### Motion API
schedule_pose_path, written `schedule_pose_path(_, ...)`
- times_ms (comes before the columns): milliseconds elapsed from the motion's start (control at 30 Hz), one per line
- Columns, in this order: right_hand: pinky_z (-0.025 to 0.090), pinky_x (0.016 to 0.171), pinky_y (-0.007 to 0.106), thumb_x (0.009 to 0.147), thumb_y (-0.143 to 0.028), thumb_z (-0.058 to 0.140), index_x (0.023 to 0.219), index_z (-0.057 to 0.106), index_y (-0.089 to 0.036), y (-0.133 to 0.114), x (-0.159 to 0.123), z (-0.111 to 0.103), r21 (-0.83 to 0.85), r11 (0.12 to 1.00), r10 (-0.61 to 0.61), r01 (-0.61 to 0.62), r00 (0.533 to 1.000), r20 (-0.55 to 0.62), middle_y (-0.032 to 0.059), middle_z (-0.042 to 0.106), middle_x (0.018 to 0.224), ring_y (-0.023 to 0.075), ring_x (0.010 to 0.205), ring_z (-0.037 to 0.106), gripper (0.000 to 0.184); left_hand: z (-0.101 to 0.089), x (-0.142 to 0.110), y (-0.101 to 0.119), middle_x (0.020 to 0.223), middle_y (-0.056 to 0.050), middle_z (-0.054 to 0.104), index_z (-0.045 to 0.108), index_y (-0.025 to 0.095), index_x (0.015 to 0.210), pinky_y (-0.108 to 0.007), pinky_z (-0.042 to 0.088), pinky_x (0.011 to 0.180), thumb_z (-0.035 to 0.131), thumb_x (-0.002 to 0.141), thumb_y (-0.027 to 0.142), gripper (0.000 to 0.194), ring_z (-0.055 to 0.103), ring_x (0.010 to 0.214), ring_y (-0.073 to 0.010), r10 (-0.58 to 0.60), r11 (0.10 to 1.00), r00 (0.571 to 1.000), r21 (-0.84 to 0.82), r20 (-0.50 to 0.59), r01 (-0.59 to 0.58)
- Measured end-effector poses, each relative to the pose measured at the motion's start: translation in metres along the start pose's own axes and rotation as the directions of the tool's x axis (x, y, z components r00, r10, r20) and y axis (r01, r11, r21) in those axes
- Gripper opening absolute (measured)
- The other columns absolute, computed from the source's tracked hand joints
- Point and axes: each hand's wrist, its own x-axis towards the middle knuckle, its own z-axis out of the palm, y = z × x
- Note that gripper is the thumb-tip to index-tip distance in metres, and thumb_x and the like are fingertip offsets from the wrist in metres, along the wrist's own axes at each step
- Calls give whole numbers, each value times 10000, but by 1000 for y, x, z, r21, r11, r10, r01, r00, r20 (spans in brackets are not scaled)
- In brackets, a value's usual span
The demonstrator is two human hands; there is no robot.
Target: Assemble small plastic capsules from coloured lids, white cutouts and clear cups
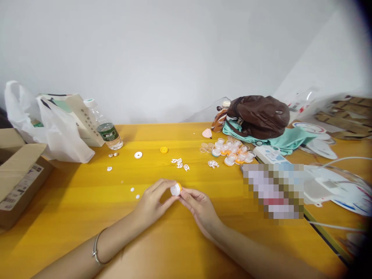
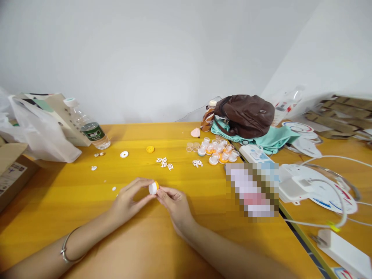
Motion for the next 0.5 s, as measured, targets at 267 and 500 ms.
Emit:
schedule_pose_path(267, 418, 919, 313, 629, -252, 720, 782, 707, -188, -4, 1, 3, 40, 999, 23, -23, 1000, -12, 41, 690, 896, 155, 902, 604, 167, 0, -3, 0, 1078, -98, 523, 492, 193, 1105, -339, 454, 877, 507, 806, 142, 304, 507, 1030, -175, 31, 999, 999, -28, 16, -30)
schedule_pose_path(500, 425, 897, 282, 619, -201, 726, 727, 707, -210, 0, 0, 2, 95, 995, 12, -10, 1000, -15, 18, 691, 915, 131, 883, 606, 110, 4, -8, 1, 989, -73, 562, 442, 200, 1096, -326, 477, 815, 562, 775, 142, 347, 550, 943, -165, 49, 999, 988, -6, -146, -51)
